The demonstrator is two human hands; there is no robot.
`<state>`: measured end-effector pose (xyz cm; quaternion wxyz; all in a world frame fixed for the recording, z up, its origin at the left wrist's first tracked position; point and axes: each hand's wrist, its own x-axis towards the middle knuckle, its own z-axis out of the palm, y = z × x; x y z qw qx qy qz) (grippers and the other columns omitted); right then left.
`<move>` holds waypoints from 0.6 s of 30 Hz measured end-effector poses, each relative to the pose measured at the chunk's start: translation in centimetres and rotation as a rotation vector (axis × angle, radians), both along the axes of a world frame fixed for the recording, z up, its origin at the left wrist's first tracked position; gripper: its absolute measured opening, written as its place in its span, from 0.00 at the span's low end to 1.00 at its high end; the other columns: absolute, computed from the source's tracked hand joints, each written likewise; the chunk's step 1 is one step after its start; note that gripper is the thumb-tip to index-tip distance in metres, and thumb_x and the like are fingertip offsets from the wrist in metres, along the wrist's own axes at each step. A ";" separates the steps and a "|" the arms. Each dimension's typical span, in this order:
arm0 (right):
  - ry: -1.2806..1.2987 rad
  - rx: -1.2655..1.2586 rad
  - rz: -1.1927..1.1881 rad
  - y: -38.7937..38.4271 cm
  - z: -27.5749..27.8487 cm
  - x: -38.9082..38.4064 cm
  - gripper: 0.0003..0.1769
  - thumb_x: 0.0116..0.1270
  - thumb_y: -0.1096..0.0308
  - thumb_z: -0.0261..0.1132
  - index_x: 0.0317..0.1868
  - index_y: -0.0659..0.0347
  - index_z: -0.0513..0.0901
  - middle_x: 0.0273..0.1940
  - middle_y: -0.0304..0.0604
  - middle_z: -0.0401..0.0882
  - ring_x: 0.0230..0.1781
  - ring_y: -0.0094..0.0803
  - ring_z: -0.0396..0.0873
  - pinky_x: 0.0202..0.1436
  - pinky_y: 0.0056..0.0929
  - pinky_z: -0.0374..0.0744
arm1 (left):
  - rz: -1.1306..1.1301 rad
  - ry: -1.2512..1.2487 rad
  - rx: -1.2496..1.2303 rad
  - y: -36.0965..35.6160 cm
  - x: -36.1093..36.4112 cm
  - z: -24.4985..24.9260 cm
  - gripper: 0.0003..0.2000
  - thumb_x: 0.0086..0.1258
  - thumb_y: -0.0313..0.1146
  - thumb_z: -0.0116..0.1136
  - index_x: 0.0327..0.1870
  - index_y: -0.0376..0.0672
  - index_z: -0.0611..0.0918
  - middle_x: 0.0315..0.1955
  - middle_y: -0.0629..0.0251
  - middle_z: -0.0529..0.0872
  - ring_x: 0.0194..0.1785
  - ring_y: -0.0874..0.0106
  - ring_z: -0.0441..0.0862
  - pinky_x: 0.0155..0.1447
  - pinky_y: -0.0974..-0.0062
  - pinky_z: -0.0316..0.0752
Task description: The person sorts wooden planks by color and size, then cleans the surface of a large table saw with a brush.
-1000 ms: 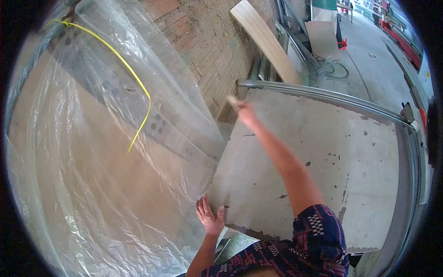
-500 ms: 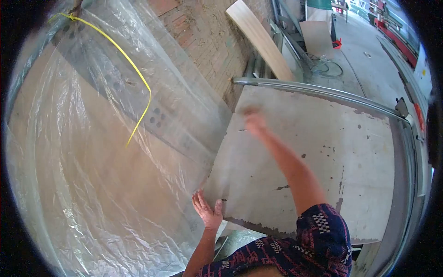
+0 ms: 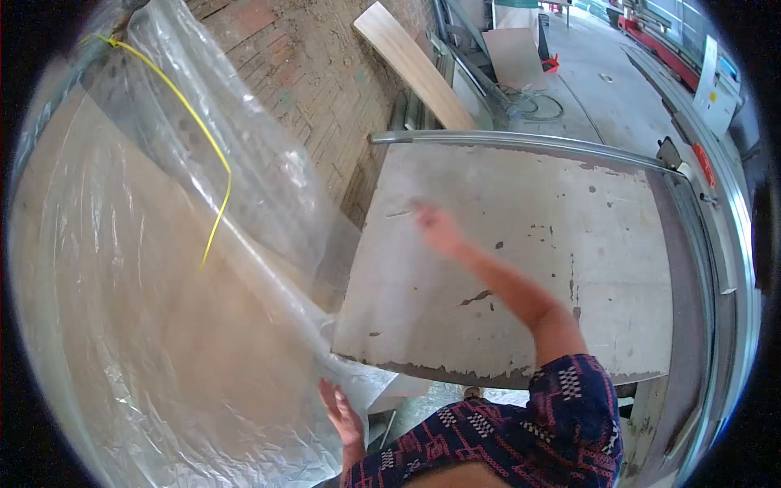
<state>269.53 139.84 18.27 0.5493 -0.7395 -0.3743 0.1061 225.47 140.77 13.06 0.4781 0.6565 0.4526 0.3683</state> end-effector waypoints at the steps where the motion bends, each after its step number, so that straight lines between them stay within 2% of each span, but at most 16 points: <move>1: -0.080 0.060 -0.155 -1.7 -1.9 5.2 0.19 0.68 0.65 0.47 0.55 0.60 0.74 0.53 0.53 0.74 0.54 0.46 0.73 0.57 0.38 0.71 | -0.006 0.054 -0.006 -1.1 -1.3 -1.1 0.31 0.71 0.52 0.42 0.64 0.33 0.61 0.61 0.50 0.65 0.63 0.61 0.65 0.62 0.67 0.62; 2: -0.156 0.113 -0.317 -3.5 -3.8 10.3 0.18 0.68 0.65 0.46 0.55 0.62 0.73 0.53 0.55 0.74 0.53 0.47 0.74 0.56 0.40 0.71 | 0.011 0.078 -0.094 -2.4 -2.5 -1.8 0.29 0.71 0.52 0.41 0.60 0.32 0.66 0.57 0.50 0.70 0.59 0.63 0.69 0.59 0.68 0.65; 3: -0.042 0.026 -0.441 -6.6 -2.3 12.3 0.18 0.68 0.67 0.46 0.56 0.61 0.73 0.50 0.55 0.75 0.51 0.50 0.74 0.55 0.43 0.71 | 0.030 0.103 -0.182 -3.8 -3.6 -2.3 0.27 0.71 0.51 0.40 0.55 0.32 0.70 0.52 0.51 0.74 0.56 0.64 0.72 0.57 0.69 0.68; 4: -0.210 -0.116 -0.538 -9.3 -0.7 13.6 0.19 0.67 0.68 0.47 0.55 0.60 0.73 0.52 0.54 0.74 0.53 0.50 0.72 0.57 0.43 0.70 | 0.050 0.129 -0.269 -4.8 -4.7 -2.7 0.27 0.72 0.51 0.40 0.51 0.31 0.75 0.48 0.51 0.79 0.52 0.65 0.76 0.54 0.71 0.70; 6: -0.572 -0.430 -0.728 -12.6 -3.4 17.1 0.18 0.65 0.68 0.48 0.54 0.59 0.74 0.54 0.52 0.72 0.56 0.49 0.69 0.58 0.42 0.69 | 0.160 0.157 -0.489 -6.0 -6.4 -3.7 0.26 0.72 0.50 0.38 0.40 0.30 0.79 0.36 0.54 0.83 0.42 0.67 0.80 0.46 0.72 0.74; 7: -0.621 -0.466 -0.721 -12.8 -3.8 16.8 0.18 0.64 0.68 0.49 0.54 0.59 0.75 0.55 0.51 0.72 0.56 0.48 0.69 0.59 0.41 0.69 | 0.215 0.170 -0.598 -6.4 -7.5 -4.6 0.27 0.73 0.49 0.38 0.35 0.30 0.81 0.30 0.55 0.85 0.37 0.68 0.82 0.42 0.72 0.76; 9: -0.714 -0.537 -0.702 -13.3 -4.6 15.8 0.18 0.62 0.68 0.50 0.53 0.59 0.75 0.57 0.50 0.70 0.57 0.47 0.68 0.59 0.40 0.68 | 0.178 0.017 -0.596 -6.4 -12.3 -12.7 0.28 0.73 0.49 0.37 0.29 0.30 0.81 0.23 0.55 0.84 0.29 0.67 0.82 0.37 0.72 0.76; 10: -0.682 -0.551 -0.633 -12.4 -5.2 15.4 0.18 0.62 0.69 0.51 0.52 0.60 0.75 0.57 0.50 0.70 0.58 0.47 0.68 0.59 0.40 0.68 | 0.160 -0.059 -0.593 -6.6 -14.3 -15.1 0.29 0.73 0.49 0.36 0.27 0.30 0.82 0.20 0.55 0.83 0.26 0.67 0.82 0.34 0.72 0.77; 12: -0.620 -0.572 -0.498 -9.2 -6.4 13.9 0.18 0.62 0.69 0.51 0.52 0.60 0.75 0.57 0.50 0.70 0.59 0.48 0.67 0.59 0.41 0.69 | 0.104 0.104 -0.524 -6.7 -12.7 -10.5 0.28 0.73 0.47 0.36 0.28 0.29 0.81 0.20 0.53 0.83 0.24 0.66 0.82 0.32 0.71 0.77; 14: -0.225 -0.482 -0.318 -5.4 -4.4 7.9 0.19 0.62 0.69 0.50 0.53 0.59 0.75 0.58 0.50 0.69 0.60 0.47 0.65 0.58 0.39 0.69 | 0.042 0.246 -0.410 -6.5 -11.4 -7.5 0.25 0.72 0.44 0.37 0.32 0.27 0.80 0.20 0.52 0.83 0.23 0.65 0.82 0.31 0.71 0.77; 15: -0.158 -0.519 -0.220 -3.8 -3.4 4.0 0.19 0.62 0.71 0.49 0.54 0.60 0.74 0.59 0.49 0.68 0.61 0.43 0.64 0.59 0.38 0.69 | 0.009 0.305 -0.328 -6.4 -11.3 -6.9 0.23 0.71 0.41 0.38 0.35 0.26 0.79 0.19 0.52 0.82 0.23 0.65 0.83 0.30 0.72 0.77; 16: -0.365 -0.325 -0.126 -2.3 -4.7 0.3 0.19 0.61 0.74 0.49 0.53 0.60 0.74 0.59 0.47 0.69 0.60 0.37 0.66 0.62 0.37 0.66 | -0.025 0.357 -0.244 -6.3 -11.2 -6.6 0.21 0.71 0.38 0.39 0.38 0.25 0.78 0.19 0.52 0.82 0.23 0.65 0.83 0.30 0.72 0.78; 17: -0.431 -0.098 -0.006 0.2 -8.2 -3.3 0.17 0.60 0.76 0.51 0.49 0.59 0.75 0.56 0.45 0.71 0.59 0.36 0.67 0.62 0.36 0.65 | -0.061 0.402 -0.159 -6.4 -11.2 -6.6 0.19 0.70 0.36 0.40 0.41 0.24 0.78 0.19 0.52 0.82 0.23 0.65 0.83 0.30 0.72 0.78; 18: -0.499 0.108 0.136 2.7 -11.7 -6.8 0.15 0.59 0.78 0.52 0.46 0.59 0.76 0.54 0.42 0.72 0.57 0.34 0.68 0.63 0.35 0.63 | -0.028 0.303 -0.260 -6.5 -11.4 -6.7 0.15 0.68 0.33 0.41 0.47 0.29 0.72 0.21 0.52 0.82 0.24 0.66 0.83 0.28 0.72 0.78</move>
